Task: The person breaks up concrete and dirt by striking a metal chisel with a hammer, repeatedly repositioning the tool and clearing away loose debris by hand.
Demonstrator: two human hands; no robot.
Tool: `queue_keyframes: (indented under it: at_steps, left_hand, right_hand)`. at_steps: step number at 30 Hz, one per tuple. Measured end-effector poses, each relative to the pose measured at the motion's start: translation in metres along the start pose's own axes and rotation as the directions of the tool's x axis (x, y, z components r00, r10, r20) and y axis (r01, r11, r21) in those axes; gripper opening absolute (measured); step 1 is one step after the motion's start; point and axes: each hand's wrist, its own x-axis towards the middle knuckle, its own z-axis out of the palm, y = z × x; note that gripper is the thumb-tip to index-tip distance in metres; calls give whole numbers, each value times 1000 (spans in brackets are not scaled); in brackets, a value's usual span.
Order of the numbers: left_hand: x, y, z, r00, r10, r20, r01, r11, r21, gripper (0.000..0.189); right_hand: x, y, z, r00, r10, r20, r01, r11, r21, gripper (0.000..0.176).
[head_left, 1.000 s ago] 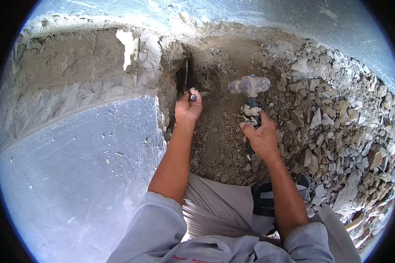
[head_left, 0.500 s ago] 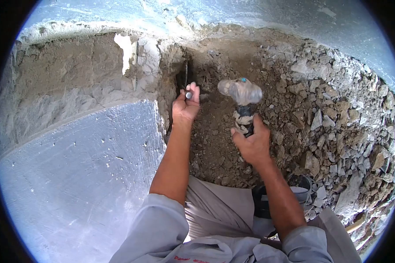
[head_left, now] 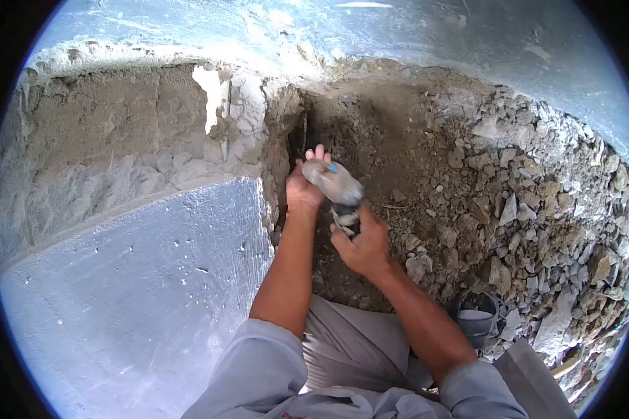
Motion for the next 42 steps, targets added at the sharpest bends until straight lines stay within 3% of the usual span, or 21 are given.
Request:
queue_keyframes:
  at_steps: [1,4,5,7,10,11,17,26,33,36,38,42]
  left_hand:
    - [-3,-7,13,986,96,-134,-85,993,84,38]
    - [12,-5,0,997,8,77,-20,988,156,33]
    - [16,-5,-6,998,8,66,-19,988,155,31]
    - [4,-12,9,999,31,43,-36,993,116,33]
    - [-5,-17,23,998,42,48,-45,997,65,33]
    - [-7,-18,26,998,40,55,-42,998,49,34]
    - [3,-4,17,993,113,-46,-116,991,-71,33]
    - [5,3,8,988,134,-80,-140,987,-82,28]
    - [8,2,2,992,79,-95,-87,993,-75,23]
    - [9,-1,4,979,138,-149,-147,988,-55,23]
    - [9,2,1,990,100,-101,-104,994,-30,24]
    - [3,-4,6,992,89,-89,-82,994,77,28]
  right_hand:
    - [0,-2,-3,999,-10,-39,11,1000,8,32]
    - [0,0,-18,993,-9,-120,9,1000,-1,31]
    - [3,3,-25,992,7,-123,-10,1000,-25,31]
    - [6,7,-36,986,116,-124,-117,993,-1,31]
    - [9,8,-48,982,97,-163,-96,995,18,31]
    - [8,4,-52,975,179,-128,-174,983,49,29]
    - [8,7,-53,977,176,-122,-178,984,-3,31]
    - [7,2,-35,997,-9,-77,12,999,37,30]
    - [6,-4,-34,997,71,-41,-68,996,59,30]
    - [8,-6,-36,995,95,-36,-93,994,55,30]
    - [9,-3,-37,995,99,-29,-98,994,40,31]
    - [1,-4,-28,983,-122,-138,123,992,-1,32]
